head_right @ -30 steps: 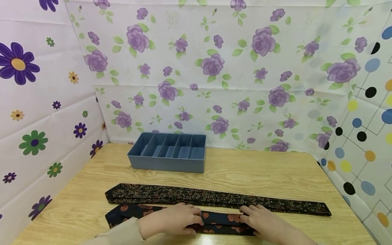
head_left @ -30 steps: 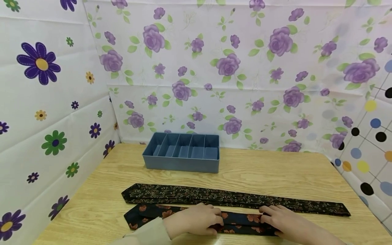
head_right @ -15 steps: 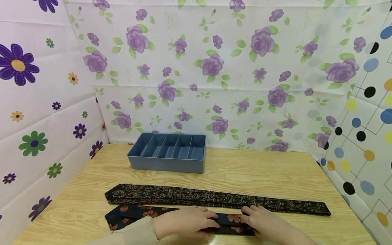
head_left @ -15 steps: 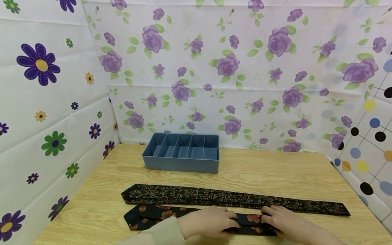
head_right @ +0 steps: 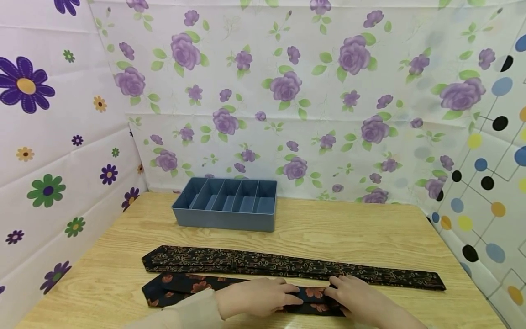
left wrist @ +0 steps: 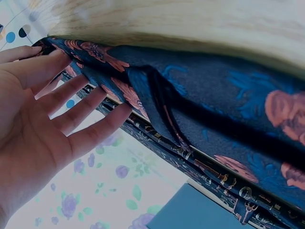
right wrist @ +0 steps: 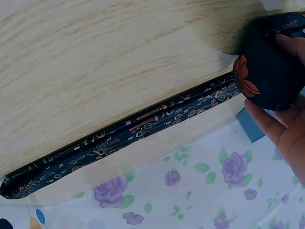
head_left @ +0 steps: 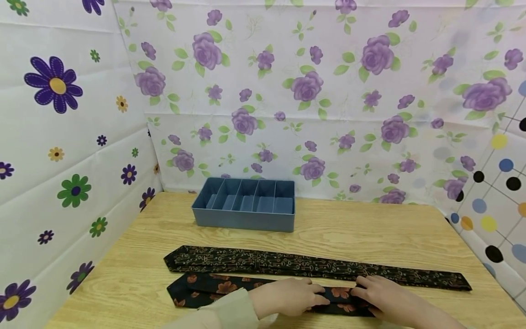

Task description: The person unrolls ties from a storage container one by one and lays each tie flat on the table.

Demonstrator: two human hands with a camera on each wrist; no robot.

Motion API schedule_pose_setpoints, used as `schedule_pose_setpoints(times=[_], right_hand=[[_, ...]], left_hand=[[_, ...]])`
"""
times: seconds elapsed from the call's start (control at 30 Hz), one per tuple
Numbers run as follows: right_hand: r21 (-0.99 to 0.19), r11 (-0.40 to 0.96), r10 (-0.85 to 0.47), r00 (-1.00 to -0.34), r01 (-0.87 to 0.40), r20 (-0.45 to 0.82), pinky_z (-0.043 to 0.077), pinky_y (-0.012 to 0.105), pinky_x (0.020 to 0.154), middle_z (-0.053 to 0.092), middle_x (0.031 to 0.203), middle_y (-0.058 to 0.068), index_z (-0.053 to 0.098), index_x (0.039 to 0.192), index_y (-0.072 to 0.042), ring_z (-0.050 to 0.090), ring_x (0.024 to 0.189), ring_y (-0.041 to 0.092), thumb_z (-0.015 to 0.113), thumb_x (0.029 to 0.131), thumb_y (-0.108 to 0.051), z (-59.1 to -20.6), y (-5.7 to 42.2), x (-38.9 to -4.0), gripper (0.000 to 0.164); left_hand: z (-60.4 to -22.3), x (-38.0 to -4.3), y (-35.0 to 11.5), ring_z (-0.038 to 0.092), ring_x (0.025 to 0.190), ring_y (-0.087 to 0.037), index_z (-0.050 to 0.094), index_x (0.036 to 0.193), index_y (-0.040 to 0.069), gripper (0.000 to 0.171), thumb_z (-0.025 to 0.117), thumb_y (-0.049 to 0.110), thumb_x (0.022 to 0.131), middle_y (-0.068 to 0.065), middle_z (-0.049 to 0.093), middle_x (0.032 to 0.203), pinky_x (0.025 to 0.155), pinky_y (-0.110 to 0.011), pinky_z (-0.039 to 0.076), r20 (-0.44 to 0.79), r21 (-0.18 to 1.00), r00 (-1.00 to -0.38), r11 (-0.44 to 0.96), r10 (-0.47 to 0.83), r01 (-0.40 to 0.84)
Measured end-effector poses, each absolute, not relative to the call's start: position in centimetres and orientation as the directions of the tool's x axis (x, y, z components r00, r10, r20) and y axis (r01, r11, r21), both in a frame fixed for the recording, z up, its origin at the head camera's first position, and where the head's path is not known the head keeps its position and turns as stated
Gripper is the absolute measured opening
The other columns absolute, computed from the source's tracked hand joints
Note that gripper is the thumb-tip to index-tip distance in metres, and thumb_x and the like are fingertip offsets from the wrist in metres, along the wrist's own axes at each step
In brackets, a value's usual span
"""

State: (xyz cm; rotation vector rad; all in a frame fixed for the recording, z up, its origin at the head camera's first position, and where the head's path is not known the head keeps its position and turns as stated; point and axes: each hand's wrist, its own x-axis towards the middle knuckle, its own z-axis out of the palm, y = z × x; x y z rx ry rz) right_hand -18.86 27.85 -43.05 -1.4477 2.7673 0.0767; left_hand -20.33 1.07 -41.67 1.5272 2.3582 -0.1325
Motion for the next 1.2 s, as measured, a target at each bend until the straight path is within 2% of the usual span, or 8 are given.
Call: schedule_pose_setpoints(times=[0.1, 0.23, 0.43, 0.53, 0.7, 0.8, 0.97, 1.2], right_hand=[[0.082, 0.54, -0.841, -0.541, -0.838, 0.008, 0.047, 0.028, 0.059, 0.057, 0.093, -0.006, 0.062, 0.103, -0.02, 0.053, 0.075, 0.008, 0.082, 0.069, -0.02, -43.2, 27.9, -18.9, 0.039], [0.136, 0.521, -0.853, -0.517, -0.842, 0.067, 0.052, 0.031, 0.066, 0.061, 0.104, 0.001, 0.059, 0.105, -0.015, 0.058, 0.088, 0.018, 0.083, 0.068, -0.017, -43.4, 28.1, -18.8, 0.045], [0.097, 0.578, -0.812, -0.583, -0.81, -0.026, 0.055, 0.036, 0.072, 0.062, 0.106, 0.002, 0.058, 0.111, -0.013, 0.063, 0.095, 0.023, 0.08, 0.072, -0.015, -43.2, 28.1, -18.5, 0.045], [0.097, 0.586, -0.804, -0.592, -0.805, -0.054, 0.055, 0.033, 0.07, 0.061, 0.102, 0.001, 0.061, 0.109, -0.014, 0.063, 0.09, 0.02, 0.081, 0.071, -0.019, -43.2, 28.1, -18.5, 0.043], [0.092, 0.562, -0.825, -0.564, -0.822, 0.002, 0.045, 0.026, 0.056, 0.055, 0.089, -0.007, 0.06, 0.096, -0.016, 0.055, 0.075, 0.009, 0.081, 0.07, -0.018, -43.3, 28.3, -18.7, 0.034], [0.083, 0.559, -0.828, -0.56, -0.825, 0.01, 0.046, 0.026, 0.057, 0.056, 0.089, -0.008, 0.058, 0.095, -0.016, 0.055, 0.077, 0.009, 0.081, 0.07, -0.015, -43.4, 28.4, -18.7, 0.034], [0.068, 0.587, -0.805, -0.59, -0.807, -0.052, 0.054, 0.031, 0.067, 0.06, 0.097, -0.002, 0.06, 0.103, -0.014, 0.061, 0.087, 0.016, 0.082, 0.07, -0.017, -43.3, 28.5, -18.8, 0.039], [0.053, 0.592, -0.802, -0.594, -0.804, -0.066, 0.053, 0.028, 0.062, 0.058, 0.094, -0.003, 0.063, 0.097, -0.015, 0.061, 0.08, 0.012, 0.081, 0.07, -0.018, -43.2, 28.7, -19.1, 0.033]], left_hand=[[-41.7, -20.4, 1.2, 0.043, 0.133, -0.012, 0.047, 0.139, 0.03, 0.043, 0.049, 0.017, 0.098, 0.008, 0.04, 0.147, 0.097, -0.018, 0.045, -0.319, 0.107, -0.379, 0.431, 0.869, 0.896], [-41.9, -20.5, 1.3, 0.046, 0.13, -0.012, 0.05, 0.136, 0.029, 0.041, 0.049, 0.015, 0.098, 0.007, 0.045, 0.143, 0.097, -0.017, 0.045, -0.299, 0.107, -0.37, 0.416, 0.88, 0.903], [-41.9, -20.9, 1.4, 0.051, 0.121, -0.008, 0.052, 0.134, 0.029, 0.041, 0.058, 0.024, 0.094, 0.009, 0.05, 0.136, 0.095, -0.016, 0.044, -0.278, 0.101, -0.34, 0.379, 0.899, 0.92], [-42.1, -21.0, 1.4, 0.05, 0.118, -0.007, 0.048, 0.137, 0.029, 0.05, 0.062, 0.031, 0.089, 0.01, 0.049, 0.136, 0.094, -0.014, 0.044, -0.279, 0.09, -0.317, 0.353, 0.907, 0.931], [-42.5, -20.9, 1.1, 0.048, 0.124, -0.011, 0.038, 0.144, 0.031, 0.062, 0.064, 0.031, 0.087, 0.007, 0.044, 0.141, 0.095, -0.015, 0.044, -0.265, 0.046, -0.313, 0.337, 0.912, 0.941], [-42.7, -20.8, 0.9, 0.045, 0.128, -0.012, 0.038, 0.144, 0.031, 0.061, 0.062, 0.031, 0.088, 0.006, 0.042, 0.144, 0.098, -0.017, 0.043, -0.259, 0.043, -0.32, 0.342, 0.911, 0.939], [-42.9, -20.9, 0.5, 0.044, 0.13, -0.012, 0.04, 0.144, 0.03, 0.059, 0.062, 0.029, 0.089, 0.005, 0.042, 0.145, 0.102, -0.018, 0.041, -0.253, 0.057, -0.316, 0.34, 0.914, 0.939], [-42.9, -21.1, -0.1, 0.045, 0.128, -0.01, 0.042, 0.142, 0.03, 0.058, 0.063, 0.025, 0.089, 0.005, 0.043, 0.144, 0.1, -0.016, 0.041, -0.237, 0.057, -0.321, 0.343, 0.917, 0.938]])
